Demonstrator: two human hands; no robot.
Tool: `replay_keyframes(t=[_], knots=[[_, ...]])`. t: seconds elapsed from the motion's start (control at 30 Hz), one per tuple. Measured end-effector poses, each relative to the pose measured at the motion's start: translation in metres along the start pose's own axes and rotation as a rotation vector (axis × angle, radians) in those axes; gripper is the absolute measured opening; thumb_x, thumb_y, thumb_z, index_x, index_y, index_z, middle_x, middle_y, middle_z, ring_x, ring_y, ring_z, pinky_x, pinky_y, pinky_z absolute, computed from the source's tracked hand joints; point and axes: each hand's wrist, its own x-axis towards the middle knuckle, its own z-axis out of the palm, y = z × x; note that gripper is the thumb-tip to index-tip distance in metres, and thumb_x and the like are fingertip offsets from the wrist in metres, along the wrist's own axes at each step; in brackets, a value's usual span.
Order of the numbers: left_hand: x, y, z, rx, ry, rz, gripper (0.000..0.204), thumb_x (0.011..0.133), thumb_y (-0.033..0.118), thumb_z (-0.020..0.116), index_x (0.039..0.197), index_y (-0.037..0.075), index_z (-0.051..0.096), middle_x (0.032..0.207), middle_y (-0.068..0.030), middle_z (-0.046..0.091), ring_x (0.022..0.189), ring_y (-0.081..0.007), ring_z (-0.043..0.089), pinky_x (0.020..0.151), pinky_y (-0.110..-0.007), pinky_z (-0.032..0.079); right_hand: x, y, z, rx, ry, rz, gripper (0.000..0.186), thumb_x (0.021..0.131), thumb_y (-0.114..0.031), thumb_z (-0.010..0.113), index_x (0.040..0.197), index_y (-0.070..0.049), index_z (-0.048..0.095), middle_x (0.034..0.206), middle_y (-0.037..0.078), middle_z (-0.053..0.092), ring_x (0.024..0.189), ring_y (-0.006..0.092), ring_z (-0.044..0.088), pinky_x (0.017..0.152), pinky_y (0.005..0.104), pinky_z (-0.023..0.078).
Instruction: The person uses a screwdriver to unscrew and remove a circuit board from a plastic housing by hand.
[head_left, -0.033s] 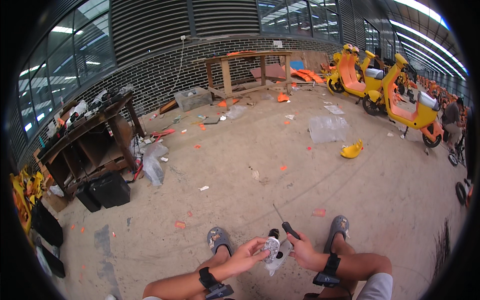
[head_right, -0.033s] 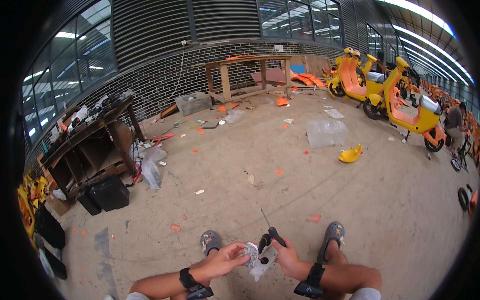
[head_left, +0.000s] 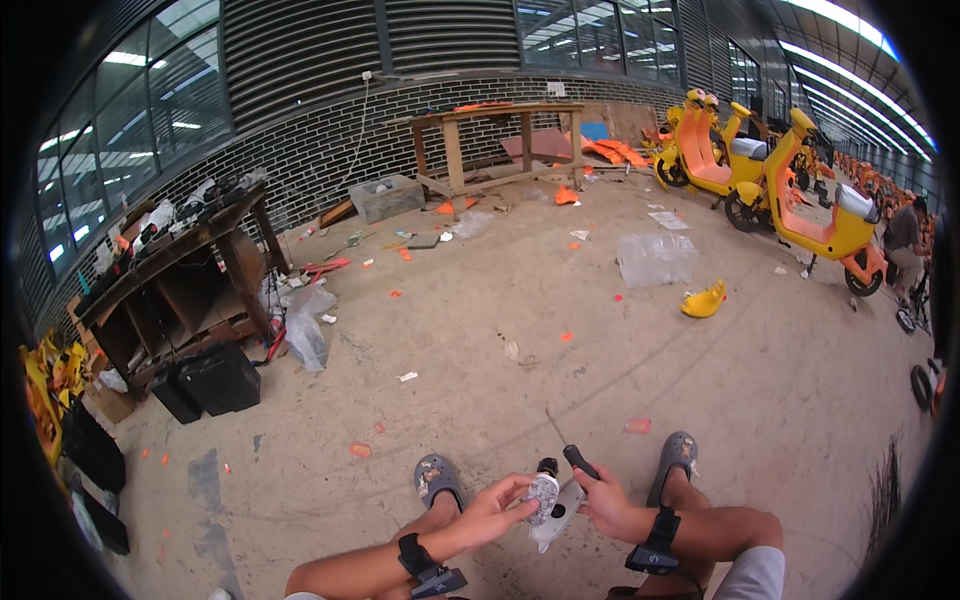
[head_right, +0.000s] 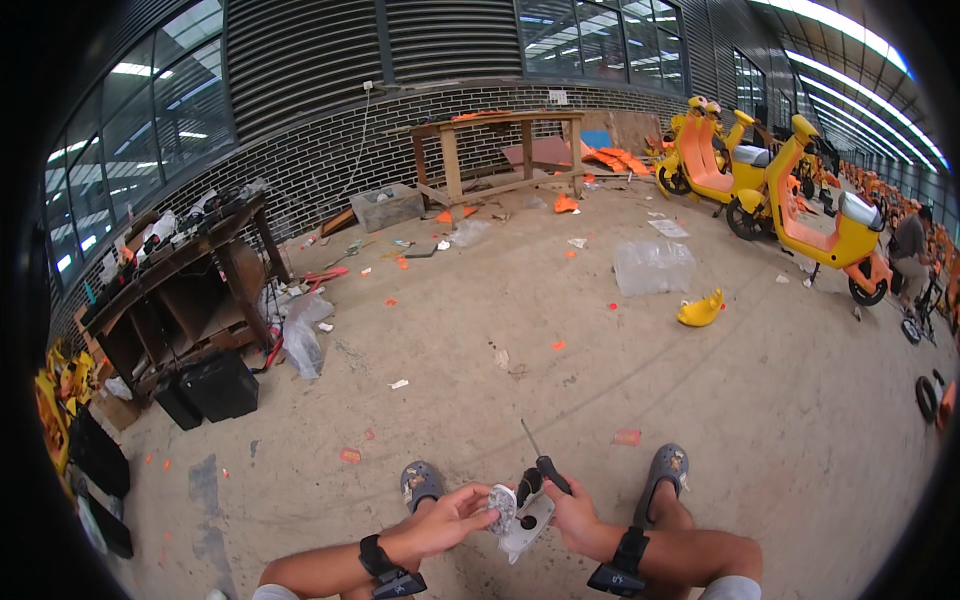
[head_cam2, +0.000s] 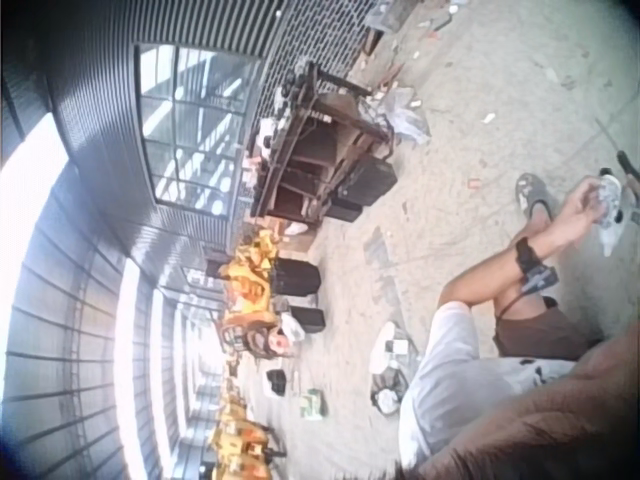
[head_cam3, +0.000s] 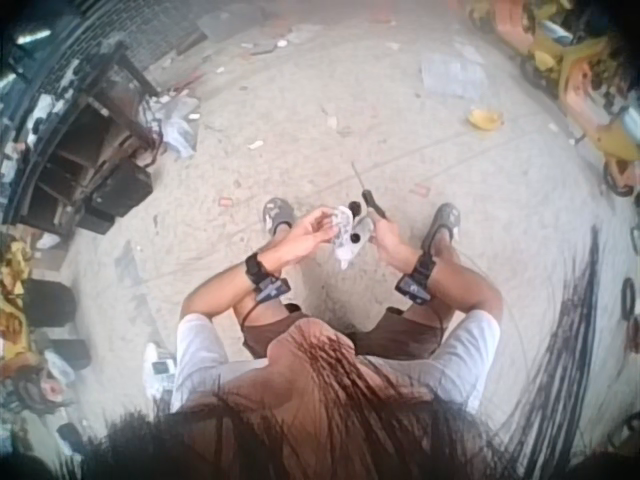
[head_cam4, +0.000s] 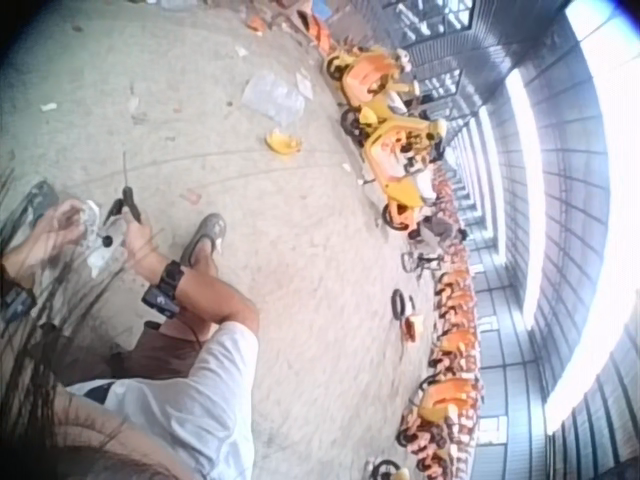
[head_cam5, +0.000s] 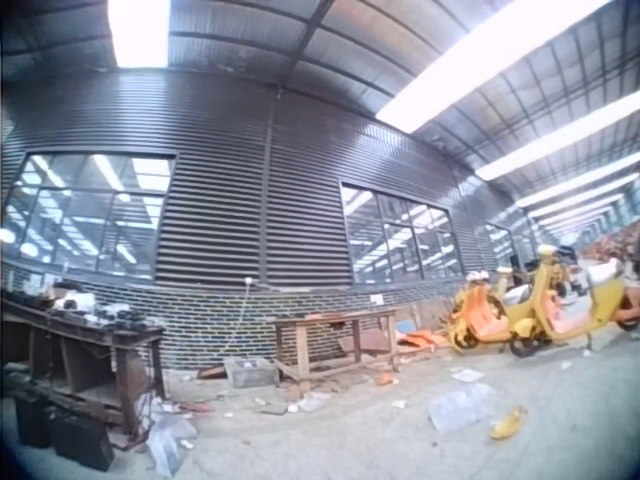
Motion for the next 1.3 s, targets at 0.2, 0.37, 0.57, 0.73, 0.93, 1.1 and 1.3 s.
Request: replay_keyframes(t=[0.2, 0.37, 0.57, 0.73, 0.93, 1.1, 1.3], knots=[[0.008, -0.012, -0.012, 0.012, -0.012, -0.116, 0.031, 0.095, 0.013, 0.060, 0.123, 0.006, 0.052, 0.123, -0.0035, 0.057, 0.114, -0.0116, 0.052, 0.091, -0.029, 0.047, 0.013, 0.015, -0.010, -0.040, -0.014, 0.029, 0.033, 0.095, -0.024, 0.058, 0.124, -0.012, 0.048, 0.109, 0.004, 0.054, 0.102, 0.0202, 0.055, 0.085, 0.0444, 0.048], [0.010, -0.014, -0.010, 0.033, 0.031, -0.047, 0.028, 0.095, 0.013, 0.060, 0.120, 0.005, 0.052, 0.115, -0.0025, 0.060, 0.108, -0.0113, 0.055, 0.089, -0.029, 0.048, 0.026, 0.029, -0.015, -0.073, -0.023, 0.034, 0.039, 0.094, -0.026, 0.060, 0.127, -0.010, 0.047, 0.113, 0.007, 0.057, 0.103, 0.0225, 0.056, 0.078, 0.0428, 0.049], [0.010, -0.004, -0.008, 0.064, 0.090, -0.109, 0.026, 0.095, 0.013, 0.060, 0.119, 0.006, 0.052, 0.110, -0.0035, 0.061, 0.103, -0.0128, 0.057, 0.086, -0.030, 0.049, 0.020, 0.027, -0.008, -0.030, -0.030, 0.014, 0.040, 0.093, -0.023, 0.061, 0.128, -0.009, 0.047, 0.112, 0.008, 0.057, 0.095, 0.0216, 0.058, 0.073, 0.0397, 0.050], [0.011, -0.010, -0.007, 0.023, 0.094, -0.125, 0.025, 0.095, 0.012, 0.059, 0.118, 0.006, 0.052, 0.108, -0.0048, 0.062, 0.101, -0.0134, 0.058, 0.086, -0.031, 0.050, 0.025, 0.027, -0.012, -0.059, -0.019, 0.016, 0.040, 0.093, -0.023, 0.061, 0.128, -0.010, 0.047, 0.111, 0.008, 0.057, 0.093, 0.0212, 0.059, 0.073, 0.0392, 0.051], [0.010, -0.022, -0.004, -0.056, 0.065, -0.073, 0.029, 0.094, 0.012, 0.061, 0.120, 0.003, 0.051, 0.108, -0.0058, 0.062, 0.102, -0.0137, 0.059, 0.087, -0.030, 0.049, 0.025, 0.026, -0.009, -0.026, -0.051, 0.050, 0.036, 0.095, -0.023, 0.058, 0.128, -0.011, 0.046, 0.108, 0.004, 0.053, 0.099, 0.0209, 0.056, 0.086, 0.0454, 0.049], [0.011, -0.022, 0.005, -0.013, 0.077, -0.012, 0.031, 0.094, 0.011, 0.061, 0.122, 0.002, 0.051, 0.110, -0.0056, 0.063, 0.103, -0.0128, 0.058, 0.090, -0.028, 0.046, 0.006, 0.009, 0.001, 0.011, -0.040, 0.080, 0.037, 0.095, -0.023, 0.059, 0.128, -0.012, 0.047, 0.110, 0.004, 0.051, 0.100, 0.0214, 0.054, 0.086, 0.0462, 0.047], [0.007, -0.019, 0.002, 0.003, -0.029, 0.028, 0.030, 0.095, 0.007, 0.057, 0.123, 0.002, 0.049, 0.117, -0.0101, 0.061, 0.108, -0.0161, 0.058, 0.094, -0.030, 0.045, 0.015, 0.013, 0.003, 0.031, -0.065, 0.107, 0.036, 0.094, -0.025, 0.060, 0.126, -0.014, 0.049, 0.110, 0.004, 0.053, 0.096, 0.0190, 0.054, 0.082, 0.0405, 0.048]])
